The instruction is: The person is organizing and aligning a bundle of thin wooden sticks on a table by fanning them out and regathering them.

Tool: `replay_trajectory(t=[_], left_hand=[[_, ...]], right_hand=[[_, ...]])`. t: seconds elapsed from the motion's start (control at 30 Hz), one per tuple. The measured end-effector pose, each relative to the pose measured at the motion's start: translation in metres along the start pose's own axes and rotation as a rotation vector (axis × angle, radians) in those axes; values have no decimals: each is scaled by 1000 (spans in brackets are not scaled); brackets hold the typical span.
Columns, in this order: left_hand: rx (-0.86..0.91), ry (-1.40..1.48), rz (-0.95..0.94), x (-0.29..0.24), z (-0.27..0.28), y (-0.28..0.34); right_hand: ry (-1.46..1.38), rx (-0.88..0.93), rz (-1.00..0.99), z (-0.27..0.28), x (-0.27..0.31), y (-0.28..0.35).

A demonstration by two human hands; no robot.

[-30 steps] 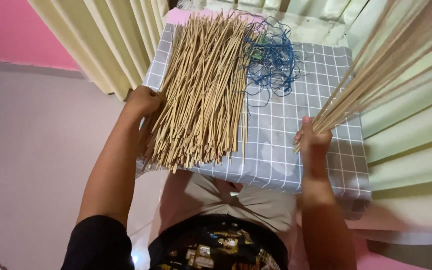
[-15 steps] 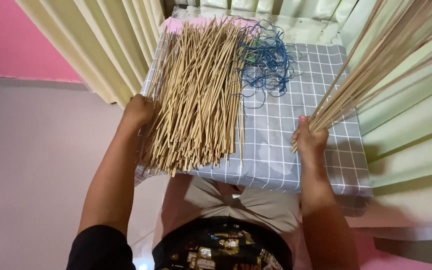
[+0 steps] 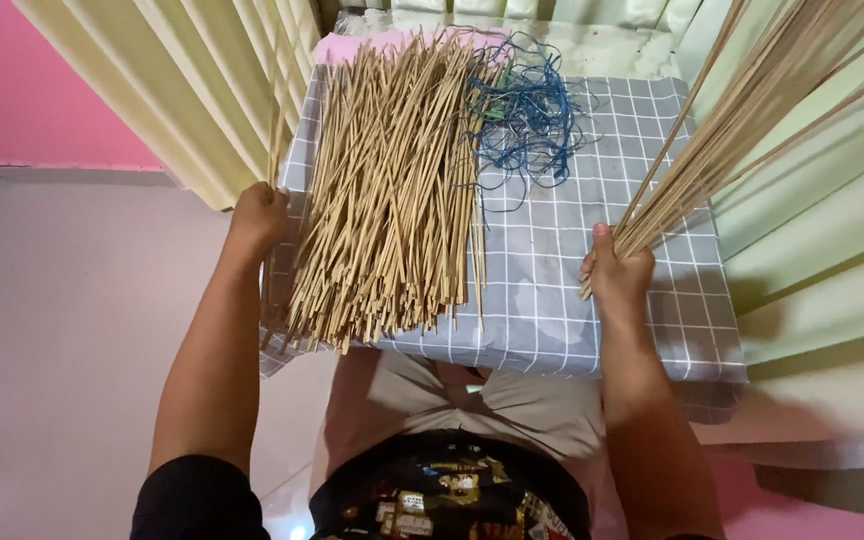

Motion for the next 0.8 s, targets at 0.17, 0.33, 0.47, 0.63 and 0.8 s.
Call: replay_trajectory(t=[0.17,0.33,0.47,0.63,0.8], left_hand=[[-66,-23,28,-2,13,-6],[-41,434,89,-2,37,6],[82,460,-42,-102,69,84],[234,484,-76,-171,31,155],[377,800,-299,-208,-23,198]], right_hand=[[20,-21,-8,4,-4,-3],[23,-34,-22,12,-25,-14],[6,-19,-46,-6,17,-1],[-165,15,-111,-61,99,59],[-437,327,-212,-119,56,84]])
Point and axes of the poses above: each hand's wrist, its own y-axis away from the middle knuckle, its own z-axis out of the back of the hand, x = y × z, the point moved 6 cm from there along -y, towards the middle knuckle, and after that the axes turned 7 degrees about -y, right-handed, at the moved point
